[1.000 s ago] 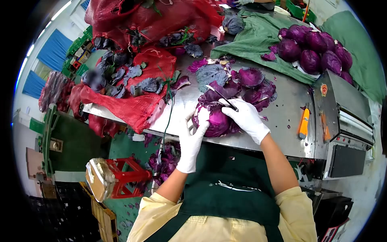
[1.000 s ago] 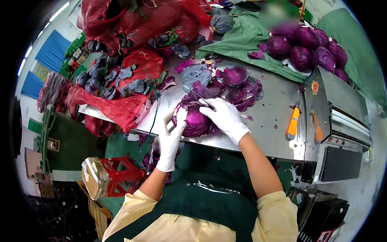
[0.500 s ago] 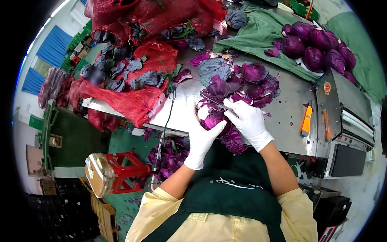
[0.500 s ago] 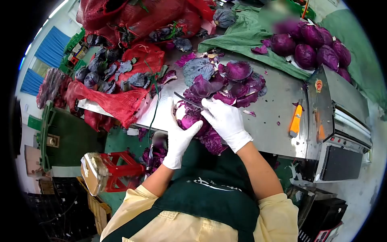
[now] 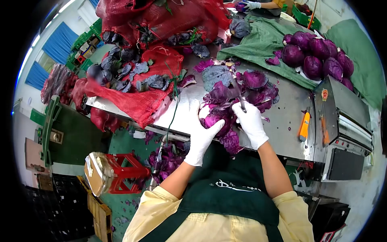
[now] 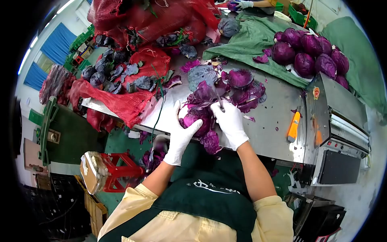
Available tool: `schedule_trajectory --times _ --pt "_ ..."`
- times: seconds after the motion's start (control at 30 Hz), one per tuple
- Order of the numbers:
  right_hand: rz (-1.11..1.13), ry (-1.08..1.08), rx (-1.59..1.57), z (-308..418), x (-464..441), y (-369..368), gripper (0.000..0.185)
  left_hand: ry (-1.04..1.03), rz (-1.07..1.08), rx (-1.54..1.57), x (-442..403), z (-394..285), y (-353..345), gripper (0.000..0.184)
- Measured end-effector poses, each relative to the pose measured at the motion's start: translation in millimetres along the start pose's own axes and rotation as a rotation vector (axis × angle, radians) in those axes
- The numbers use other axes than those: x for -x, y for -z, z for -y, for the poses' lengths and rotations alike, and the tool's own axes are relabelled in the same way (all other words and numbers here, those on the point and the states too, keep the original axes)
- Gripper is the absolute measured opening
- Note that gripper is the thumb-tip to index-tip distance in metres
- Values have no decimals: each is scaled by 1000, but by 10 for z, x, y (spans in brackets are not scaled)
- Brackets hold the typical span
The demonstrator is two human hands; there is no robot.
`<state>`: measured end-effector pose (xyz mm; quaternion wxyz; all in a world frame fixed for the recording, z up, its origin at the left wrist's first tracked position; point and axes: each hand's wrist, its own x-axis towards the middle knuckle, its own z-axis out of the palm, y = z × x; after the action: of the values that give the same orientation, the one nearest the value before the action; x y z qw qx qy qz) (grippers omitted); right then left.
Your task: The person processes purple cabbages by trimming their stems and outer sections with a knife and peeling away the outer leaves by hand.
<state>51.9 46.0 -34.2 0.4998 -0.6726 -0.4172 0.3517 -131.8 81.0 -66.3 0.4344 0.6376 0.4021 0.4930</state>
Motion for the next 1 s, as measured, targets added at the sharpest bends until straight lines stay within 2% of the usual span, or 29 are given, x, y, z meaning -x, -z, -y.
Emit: schedule_trajectory --times 0.03,0.1,0.13,0.17,0.23,0.27,0.33,0.37,0.47,0.57,0.6,0.63,0.67,0.7,0.77,0.8,0.83,0.9,0.93,0.97,1.0 --pt "14 180 53 20 53 6 31 -15 -10 -42 8 3 2 103" --pt "-14 362 13 130 199 -91 48 -45 -11 -92 0 -47 6 104" --pt "1 378 189 89 150 -68 61 -68 28 -125 12 -48 -1 105" --pt "3 393 160 59 104 -70 57 -89 68 -159 30 -54 -7 106" --pt "2 479 329 37 69 -51 45 -70 45 -123 37 -83 -25 108" --pt "6 477 332 43 63 -54 45 -59 45 -98 44 -95 -20 108" --pt "14 430 268 57 67 -59 34 -41 46 -71 85 -110 -27 109" --pt "-122 466 145 -57 -59 -90 33 -83 38 -116 113 -116 -40 108" --pt "-228 342 363 -216 -229 -32 31 -107 29 -146 79 -182 -59 108" --pt "-215 17 493 -557 -539 247 35 -68 62 -187 173 -206 -7 107" --pt "-164 -55 669 -591 -604 362 35 -87 34 -80 203 -136 -23 107" --pt "-111 -37 576 -444 -471 417 41 -92 12 22 240 -59 -27 107" --pt "-202 128 553 -277 -318 402 41 -46 40 31 230 -113 -17 108" --pt "-288 289 531 -113 -164 353 41 -81 51 -153 189 -151 14 107" --pt "-217 552 333 198 -24 333 38 -121 31 -155 146 -141 -17 106" --pt "-33 573 174 162 -13 298 38 -113 39 -161 125 -106 -5 105" --pt "134 560 171 230 97 273 36 -116 37 -157 102 -107 -13 105" --pt "306 567 237 363 259 187 38 -59 96 -60 67 -113 0 107" --pt "252 637 317 407 278 130 35 -91 114 -154 67 -152 6 108" --pt "252 636 314 401 260 135 35 -71 135 -138 74 -278 -12 109" --pt "256 632 447 394 218 150 37 -88 134 -172 67 -233 -4 108"
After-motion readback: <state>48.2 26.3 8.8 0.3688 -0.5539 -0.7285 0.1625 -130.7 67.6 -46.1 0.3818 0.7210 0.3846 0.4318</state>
